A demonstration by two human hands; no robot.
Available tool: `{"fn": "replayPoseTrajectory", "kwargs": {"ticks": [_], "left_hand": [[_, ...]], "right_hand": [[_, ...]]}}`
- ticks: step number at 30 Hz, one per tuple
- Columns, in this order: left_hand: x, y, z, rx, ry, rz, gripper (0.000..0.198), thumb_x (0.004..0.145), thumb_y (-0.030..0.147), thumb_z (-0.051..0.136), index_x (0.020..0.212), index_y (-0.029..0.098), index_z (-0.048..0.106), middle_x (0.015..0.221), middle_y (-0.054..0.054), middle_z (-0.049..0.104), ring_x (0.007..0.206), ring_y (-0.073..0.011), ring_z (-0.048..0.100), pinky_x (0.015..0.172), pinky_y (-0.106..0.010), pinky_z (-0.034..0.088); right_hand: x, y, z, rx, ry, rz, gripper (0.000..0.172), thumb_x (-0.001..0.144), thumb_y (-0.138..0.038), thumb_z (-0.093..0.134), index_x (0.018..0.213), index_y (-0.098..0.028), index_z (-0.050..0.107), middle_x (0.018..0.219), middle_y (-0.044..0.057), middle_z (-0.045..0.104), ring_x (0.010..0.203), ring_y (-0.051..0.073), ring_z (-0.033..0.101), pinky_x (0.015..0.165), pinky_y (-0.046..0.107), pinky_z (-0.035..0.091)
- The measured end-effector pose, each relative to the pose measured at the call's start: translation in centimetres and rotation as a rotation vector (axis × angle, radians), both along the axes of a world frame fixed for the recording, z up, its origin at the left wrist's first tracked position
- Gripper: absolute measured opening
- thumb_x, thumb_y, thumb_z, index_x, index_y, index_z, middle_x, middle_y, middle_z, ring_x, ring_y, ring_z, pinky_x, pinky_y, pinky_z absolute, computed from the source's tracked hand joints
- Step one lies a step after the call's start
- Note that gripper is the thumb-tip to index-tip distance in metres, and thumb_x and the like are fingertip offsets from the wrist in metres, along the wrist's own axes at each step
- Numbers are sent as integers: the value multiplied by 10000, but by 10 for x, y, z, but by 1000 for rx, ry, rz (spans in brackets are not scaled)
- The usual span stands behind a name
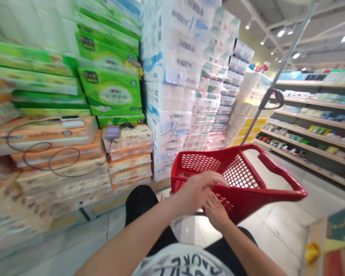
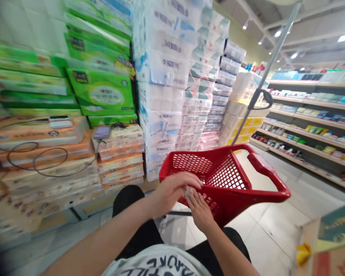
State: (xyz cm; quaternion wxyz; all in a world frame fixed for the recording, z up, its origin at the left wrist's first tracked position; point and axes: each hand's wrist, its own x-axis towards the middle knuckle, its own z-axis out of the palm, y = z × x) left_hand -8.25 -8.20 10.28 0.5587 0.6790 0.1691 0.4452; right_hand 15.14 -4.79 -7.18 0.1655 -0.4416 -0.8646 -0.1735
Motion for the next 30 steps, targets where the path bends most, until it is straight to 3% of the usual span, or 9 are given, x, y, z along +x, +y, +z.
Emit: {"fn": "replayPoseTrajectory", "kwargs": {"ticks": [3,6,8,11,14,17,21,25,30], "left_hand": [[12,58,-34,-26,199,233,298,894,444,482,1061,280,668,1133,-73,663,1158,-250,558,1080,-444,385],[10,93,-74,-17,330,395,272,888,324,459,1013,205,669,1127,-110,664,1209,-289,502,1143,-520,236],[2,109,-95,206,668,557,300,904,277,384,927,211,676,1024,-93,698,1089,-265,567,1095,-510,295],[-7,130,-115,371,894,567,364,929,272,333,860,254,690,951,-26,729,950,-207,613,1038,-441,351],[-10,142,-123,370,897,567,369,935,337,358,893,281,720,981,0,743,920,-197,630,969,-384,384],[-10,144,-127,372,870,595,349,923,381,400,965,290,734,1028,-9,743,956,-214,632,937,-364,384],[-11,144,-131,383,921,620,367,926,388,386,932,294,741,1005,1,747,923,-208,627,931,-357,376],[-13,145,-134,407,934,618,389,934,397,362,910,286,734,996,2,745,896,-204,616,913,-359,374],[-13,144,-136,418,915,623,390,937,421,354,912,298,723,995,12,740,897,-191,597,912,-346,361]], "right_hand": [[15,4,3,8,-165,78,587,887,-97,447,1464,-180,376,1497,84,408,1423,238,293,1135,446,310],[27,14,13,4,-241,126,512,951,-125,392,1460,-176,372,1514,79,381,1434,196,265,1140,435,295],[28,22,20,-37,-273,190,467,967,-125,370,1428,-173,421,1481,89,434,1416,181,300,1119,416,326],[14,29,32,-97,-282,293,401,968,-129,392,1351,-147,512,1359,127,559,1338,198,413,1069,406,389],[-18,32,44,-109,-233,307,403,960,-152,433,1358,-139,497,1370,150,529,1303,234,431,1046,410,415],[-48,32,50,-151,-217,172,411,971,-163,388,1374,-147,464,1394,155,491,1261,250,460,972,383,469],[-69,26,50,-377,-266,58,377,933,-152,452,1307,-171,499,1212,139,615,1110,236,567,833,337,522],[-77,20,59,-593,-248,-88,492,835,-289,646,1284,-191,471,959,82,690,862,232,664,705,312,530],[-71,19,77,-403,-226,-165,335,953,-289,464,1281,-218,481,1158,103,600,856,191,646,695,290,508]]}}
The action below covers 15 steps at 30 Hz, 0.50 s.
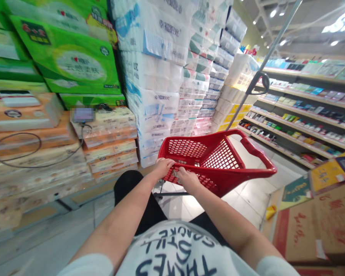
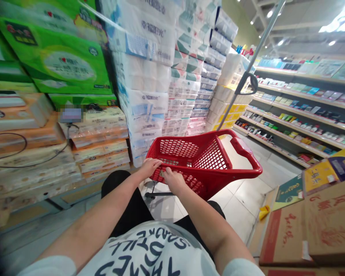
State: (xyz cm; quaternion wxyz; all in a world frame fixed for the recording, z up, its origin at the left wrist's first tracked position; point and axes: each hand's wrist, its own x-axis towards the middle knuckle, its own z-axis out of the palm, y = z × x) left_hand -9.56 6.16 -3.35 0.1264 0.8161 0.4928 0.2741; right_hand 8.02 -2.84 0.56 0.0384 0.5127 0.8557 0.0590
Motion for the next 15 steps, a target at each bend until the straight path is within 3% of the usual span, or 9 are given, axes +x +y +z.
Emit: {"fn": "replayPoseTrajectory", "kwargs": {"ticks": [4,8,11,15], "left_hand": [[1,-1,1,18,11,-3,406,953,418,330,935,297,717,1002,14,733,882,-190,585,905,-353,351],[0,0,3,40,74,-7,410,966,413,319,943,289,709,967,15,731,838,-178,574,872,-346,357],[1,1,3,51,96,0,403,971,414,324,929,286,704,954,20,730,824,-170,570,861,-341,357],[1,2,2,54,100,13,377,971,398,344,934,292,705,968,23,732,836,-164,576,860,-336,356]], "right_hand": [[24,4,-10,136,-97,227,388,996,-208,293,1331,-208,491,1193,114,578,1001,220,573,786,321,483],[53,12,-38,298,-113,437,473,962,-160,354,1434,-144,381,1370,140,498,1146,265,482,896,403,441],[66,21,-49,347,-115,493,512,921,-103,404,1431,-152,391,1440,118,452,1200,259,454,900,395,438],[61,34,-44,371,-130,527,420,940,-114,399,1347,-163,489,1345,111,543,1182,243,480,910,382,446]]}}
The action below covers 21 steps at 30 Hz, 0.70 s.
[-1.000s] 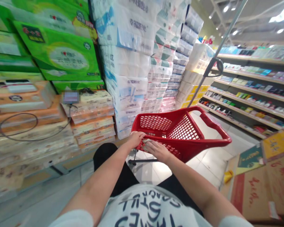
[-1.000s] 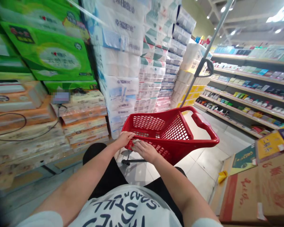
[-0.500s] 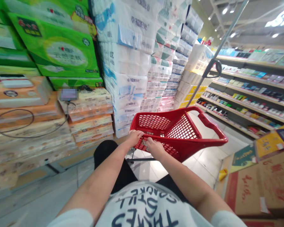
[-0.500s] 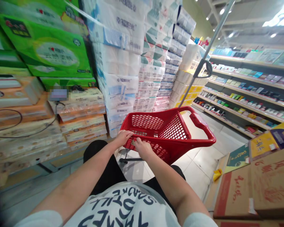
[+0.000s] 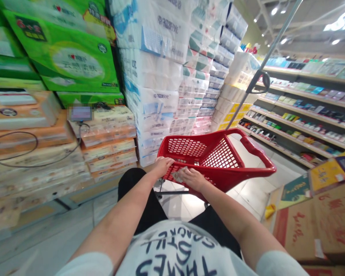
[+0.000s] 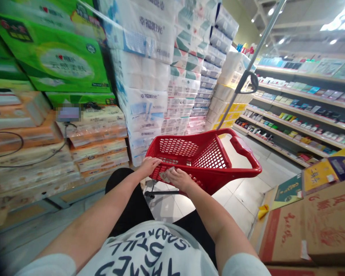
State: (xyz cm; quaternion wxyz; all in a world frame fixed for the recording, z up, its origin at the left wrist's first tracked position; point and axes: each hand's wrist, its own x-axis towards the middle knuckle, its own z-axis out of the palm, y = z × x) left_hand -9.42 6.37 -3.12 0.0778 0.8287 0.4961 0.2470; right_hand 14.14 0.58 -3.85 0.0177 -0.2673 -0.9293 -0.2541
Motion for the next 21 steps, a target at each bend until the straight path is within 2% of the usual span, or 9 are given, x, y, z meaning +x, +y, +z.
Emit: {"fn": "replayPoseTrajectory", "kwargs": {"ticks": [3,6,8,12,16,18,21], "left_hand": [[0,0,-1,-6,-8,8,381,973,403,341,951,298,707,981,26,733,851,-161,578,863,-331,358],[-1,0,-1,-12,-4,7,370,971,396,349,962,299,706,1006,32,730,858,-159,576,862,-329,358],[-1,-1,-1,-8,6,4,357,968,384,357,966,297,703,1024,36,728,859,-160,574,856,-330,355],[-1,0,-1,-4,10,7,361,968,389,356,955,294,704,1017,33,728,859,-162,571,846,-329,351],[-1,2,-1,-5,21,-14,355,970,387,356,970,299,700,1016,36,728,867,-159,575,839,-324,348],[-1,2,-1,-3,24,-15,343,969,377,366,975,300,700,1020,33,727,869,-159,577,838,-324,347],[0,2,1,-8,22,-6,341,969,369,371,964,293,704,1018,25,728,865,-163,578,839,-329,345]], "right_hand": [[-17,3,10,-26,0,47,354,968,-127,368,1275,-144,543,1160,124,632,1154,236,500,943,390,445],[-40,-2,17,-112,-15,73,318,993,-171,347,1212,-131,575,1039,117,641,1023,225,554,870,375,491],[-57,-4,15,-146,-3,74,312,997,-189,349,1205,-131,575,1107,128,615,1006,216,560,843,356,509],[-72,3,-1,-91,87,47,359,975,-177,393,1302,-108,524,1327,153,535,1243,258,461,966,389,474],[-55,8,-27,3,111,50,445,946,-114,387,1382,-59,457,1457,137,446,1380,262,320,1094,414,371],[-46,6,-35,16,94,57,468,933,-103,395,1395,-45,440,1481,137,418,1386,273,311,1100,436,358],[-45,3,-37,-27,85,24,482,924,-111,407,1400,-43,437,1451,164,449,1352,296,350,1052,469,395]]}}
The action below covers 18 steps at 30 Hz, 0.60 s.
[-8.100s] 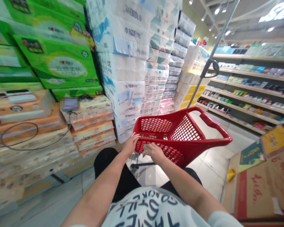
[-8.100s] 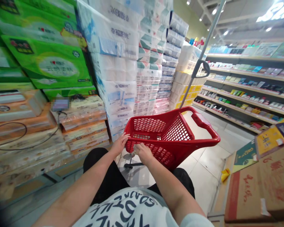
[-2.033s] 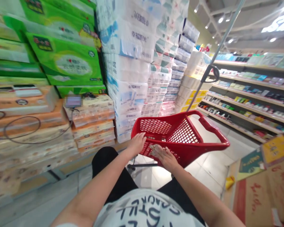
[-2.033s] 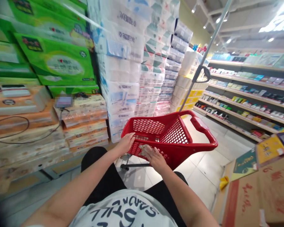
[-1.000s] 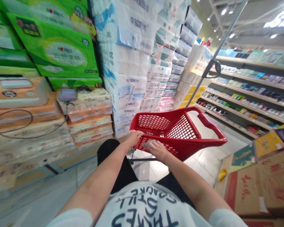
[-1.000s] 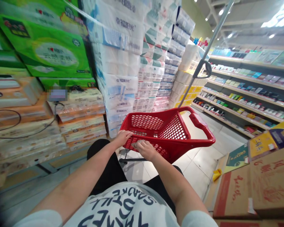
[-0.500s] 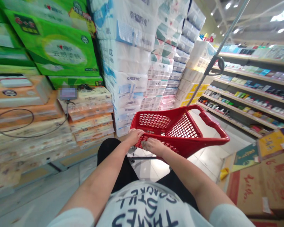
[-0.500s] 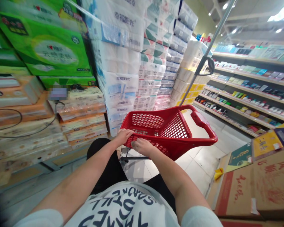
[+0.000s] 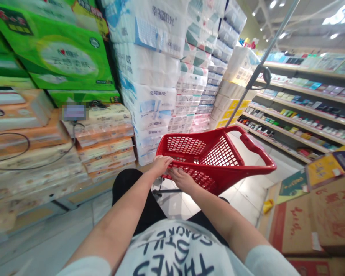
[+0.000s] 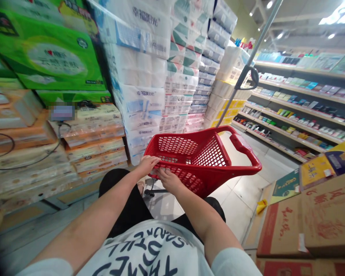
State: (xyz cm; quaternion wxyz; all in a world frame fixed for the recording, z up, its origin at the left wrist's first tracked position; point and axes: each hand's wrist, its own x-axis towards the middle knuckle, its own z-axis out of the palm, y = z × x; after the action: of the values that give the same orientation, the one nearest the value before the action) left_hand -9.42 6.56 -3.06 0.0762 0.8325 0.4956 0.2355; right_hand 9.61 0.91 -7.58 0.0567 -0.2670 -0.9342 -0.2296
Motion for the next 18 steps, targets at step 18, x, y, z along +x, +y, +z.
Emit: {"fn": "replayPoseTrajectory", "kwargs": {"ticks": [18], "left_hand": [[-1,0,2,-13,-4,36,387,969,401,335,980,281,702,982,5,735,886,-189,598,881,-353,366]], "right_hand": [[25,-27,25,-101,76,-158,444,987,-173,385,1431,-178,382,1296,111,577,1183,214,482,897,359,485]]}}
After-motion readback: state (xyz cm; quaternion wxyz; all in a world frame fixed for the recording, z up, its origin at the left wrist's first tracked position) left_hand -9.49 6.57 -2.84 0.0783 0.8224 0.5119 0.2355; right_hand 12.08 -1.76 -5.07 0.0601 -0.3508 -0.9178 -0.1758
